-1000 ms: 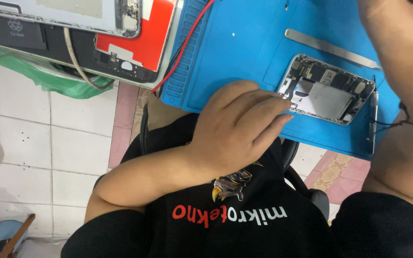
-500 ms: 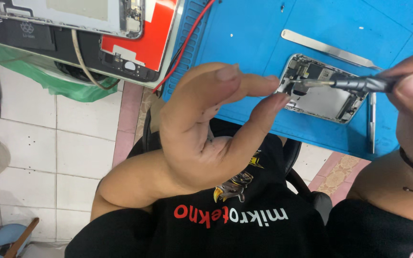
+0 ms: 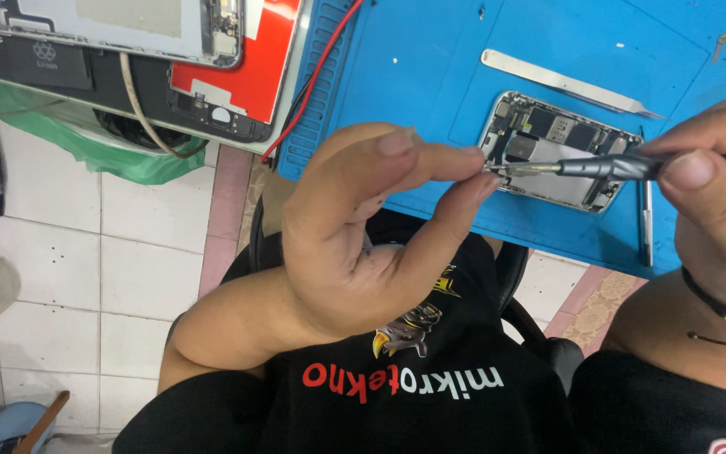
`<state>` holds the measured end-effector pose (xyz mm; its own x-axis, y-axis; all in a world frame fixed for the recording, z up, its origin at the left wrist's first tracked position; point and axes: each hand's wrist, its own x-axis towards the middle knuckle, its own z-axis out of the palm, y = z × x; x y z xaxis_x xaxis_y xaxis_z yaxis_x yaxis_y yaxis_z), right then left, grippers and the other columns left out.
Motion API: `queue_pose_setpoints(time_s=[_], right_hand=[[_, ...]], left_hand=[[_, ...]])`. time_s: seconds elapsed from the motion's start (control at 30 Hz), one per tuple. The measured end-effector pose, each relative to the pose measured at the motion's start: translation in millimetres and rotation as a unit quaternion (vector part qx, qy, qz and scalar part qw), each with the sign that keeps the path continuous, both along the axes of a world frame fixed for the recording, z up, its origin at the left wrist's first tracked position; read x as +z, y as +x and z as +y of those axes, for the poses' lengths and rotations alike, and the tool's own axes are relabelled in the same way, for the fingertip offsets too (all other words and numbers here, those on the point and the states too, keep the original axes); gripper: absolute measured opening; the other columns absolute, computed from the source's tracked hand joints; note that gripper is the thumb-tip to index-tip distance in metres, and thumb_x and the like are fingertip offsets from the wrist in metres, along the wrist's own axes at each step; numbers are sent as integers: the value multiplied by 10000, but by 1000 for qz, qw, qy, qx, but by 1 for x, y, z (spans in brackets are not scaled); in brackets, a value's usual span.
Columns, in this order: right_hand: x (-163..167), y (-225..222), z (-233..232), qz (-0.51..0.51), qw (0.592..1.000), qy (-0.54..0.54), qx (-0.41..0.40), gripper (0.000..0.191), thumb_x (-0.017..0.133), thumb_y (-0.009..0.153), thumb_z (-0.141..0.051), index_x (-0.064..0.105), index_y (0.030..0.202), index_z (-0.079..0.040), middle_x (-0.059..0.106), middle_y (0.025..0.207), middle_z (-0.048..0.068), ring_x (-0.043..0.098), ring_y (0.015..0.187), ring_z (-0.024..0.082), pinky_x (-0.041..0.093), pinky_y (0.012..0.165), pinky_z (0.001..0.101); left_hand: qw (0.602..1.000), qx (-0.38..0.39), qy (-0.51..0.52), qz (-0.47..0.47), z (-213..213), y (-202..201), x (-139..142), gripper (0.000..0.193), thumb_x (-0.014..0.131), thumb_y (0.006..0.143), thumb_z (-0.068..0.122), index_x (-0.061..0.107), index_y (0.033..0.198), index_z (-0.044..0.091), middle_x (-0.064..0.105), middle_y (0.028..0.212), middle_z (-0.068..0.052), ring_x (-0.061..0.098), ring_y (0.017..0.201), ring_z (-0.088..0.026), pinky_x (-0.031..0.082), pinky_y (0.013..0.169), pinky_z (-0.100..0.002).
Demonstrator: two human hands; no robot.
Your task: The person repairs a disassembled smartphone on a blue repair mat, using a precision screwdriver to unscrew and re-tighten screws on the phone chassis. They handle small screws and components by hand, reposition the phone, and continue driving screws at different points around the frame.
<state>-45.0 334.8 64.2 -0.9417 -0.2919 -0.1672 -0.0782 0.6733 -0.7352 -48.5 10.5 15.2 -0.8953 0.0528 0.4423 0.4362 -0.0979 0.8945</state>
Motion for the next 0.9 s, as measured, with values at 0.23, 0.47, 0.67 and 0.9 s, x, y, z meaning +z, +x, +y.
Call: queue_pose_setpoints(time_s=[0.23, 0.47, 0.67, 0.9], right_hand=[[-3, 0, -4, -19, 998, -35, -58, 214, 640, 1117, -252, 619, 1157, -44, 636, 959, 59, 617, 766, 101, 524, 745, 248], [-17, -19, -13, 47, 985, 92, -140, 198, 636, 1142, -216, 655, 1205, -30, 652, 1042, 54, 598, 900, 124, 474, 828, 238], [-39, -59, -12, 79, 986, 99, -110, 218, 629, 1123, -191, 700, 1181, 6, 714, 1047, 59, 614, 864, 115, 457, 770, 231], [-35, -78, -26, 63, 989, 83, -108, 225, 622, 1126, -201, 692, 1137, 12, 690, 977, 38, 592, 816, 96, 415, 710, 230]], left_hand=[[998, 27, -56, -12, -1, -4, 4, 512, 798, 983, -125, 483, 1344, 56, 707, 1097, -96, 698, 974, -161, 593, 822, -234], [964, 71, -255, -9, -12, -18, -1, 354, 771, 990, -26, 572, 1273, 48, 711, 1001, -52, 656, 924, -195, 528, 809, -304], [953, 99, -284, -28, -9, -23, -9, 385, 766, 970, -24, 547, 1276, 57, 717, 987, -30, 660, 921, -206, 520, 805, -315], [950, 112, -288, -50, -7, -29, -11, 374, 761, 970, -21, 530, 1254, 59, 725, 985, -17, 673, 920, -197, 523, 792, -311]])
